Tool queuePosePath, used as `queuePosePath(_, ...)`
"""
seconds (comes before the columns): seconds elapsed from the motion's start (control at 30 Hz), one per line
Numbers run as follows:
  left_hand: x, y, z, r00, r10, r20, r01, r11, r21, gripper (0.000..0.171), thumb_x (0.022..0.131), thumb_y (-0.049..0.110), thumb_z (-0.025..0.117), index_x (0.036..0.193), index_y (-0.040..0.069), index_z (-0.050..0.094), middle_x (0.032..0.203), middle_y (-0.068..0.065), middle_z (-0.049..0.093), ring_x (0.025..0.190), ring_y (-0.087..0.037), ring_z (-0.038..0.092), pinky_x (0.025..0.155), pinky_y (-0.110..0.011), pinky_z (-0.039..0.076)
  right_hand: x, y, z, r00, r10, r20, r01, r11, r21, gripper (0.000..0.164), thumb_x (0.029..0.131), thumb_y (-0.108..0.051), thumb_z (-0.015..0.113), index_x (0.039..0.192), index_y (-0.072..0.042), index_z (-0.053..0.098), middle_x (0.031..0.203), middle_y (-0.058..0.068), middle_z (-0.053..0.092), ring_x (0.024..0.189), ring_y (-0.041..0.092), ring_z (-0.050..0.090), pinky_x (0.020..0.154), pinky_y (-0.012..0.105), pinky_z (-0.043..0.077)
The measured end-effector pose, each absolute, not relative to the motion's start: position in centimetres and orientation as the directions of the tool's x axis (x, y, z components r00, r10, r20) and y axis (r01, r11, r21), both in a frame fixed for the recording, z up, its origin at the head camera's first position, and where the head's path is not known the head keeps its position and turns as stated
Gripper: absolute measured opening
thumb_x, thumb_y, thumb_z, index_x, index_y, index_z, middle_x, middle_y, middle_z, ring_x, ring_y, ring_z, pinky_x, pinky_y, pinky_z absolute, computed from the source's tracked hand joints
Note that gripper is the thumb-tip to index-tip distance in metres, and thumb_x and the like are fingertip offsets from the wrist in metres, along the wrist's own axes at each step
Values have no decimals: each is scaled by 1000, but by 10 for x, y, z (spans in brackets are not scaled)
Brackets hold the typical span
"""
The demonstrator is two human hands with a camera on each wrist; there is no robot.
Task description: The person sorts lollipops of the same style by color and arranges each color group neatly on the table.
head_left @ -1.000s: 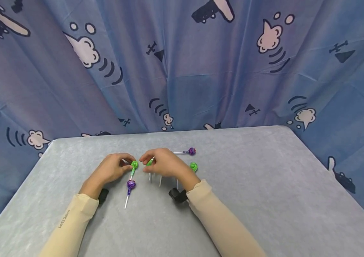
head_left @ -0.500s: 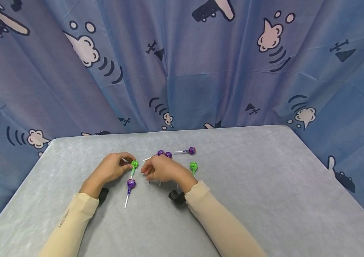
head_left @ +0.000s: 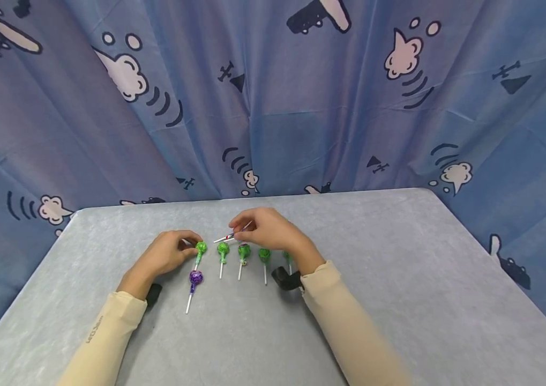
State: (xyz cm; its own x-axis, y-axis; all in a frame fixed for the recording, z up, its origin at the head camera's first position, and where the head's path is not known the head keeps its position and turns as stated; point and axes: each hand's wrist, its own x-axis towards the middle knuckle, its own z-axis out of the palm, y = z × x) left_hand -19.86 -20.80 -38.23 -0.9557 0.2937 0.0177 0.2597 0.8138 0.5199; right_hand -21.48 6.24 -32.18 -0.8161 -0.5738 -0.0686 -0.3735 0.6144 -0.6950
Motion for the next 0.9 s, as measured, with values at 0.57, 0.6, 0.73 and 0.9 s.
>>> queuePosePath(0.57,-198,-209,-379,-960,279,19,249,821,513,23,92,13,69,114,14,73,111,-9,73,99,-26,67,86,-47,52,-258,144,-355,-930,-352,-105,-225,773,-592,32,93,-22,71,123,-10,68,121,9,69,110,26,64,87,39,52)
queuePosePath(0.6,-198,-208,-379,-960,280,19,250,821,513,22,92,13,69,114,14,73,111,-9,73,99,-26,67,86,-47,52,-258,144,-356,-933,-343,-108,-215,772,-598,33,92,-22,71,123,-11,68,122,9,69,111,26,63,87,39,52)
queuePosePath(0.73,-198,-208,-380,-957,290,27,263,818,511,22,92,13,69,114,14,73,110,-9,73,98,-25,67,85,-46,52,-258,144,-358,-944,-306,-124,-177,786,-592,32,92,-23,72,123,-12,68,122,8,68,110,25,63,87,39,52)
queuePosePath(0.9,-198,-207,-382,-956,293,35,269,818,508,23,92,13,69,114,13,73,111,-10,73,98,-27,68,85,-47,52,-259,145,-364,-946,-294,-136,-172,810,-561,33,93,-27,71,121,-11,68,120,8,68,109,25,62,91,40,51)
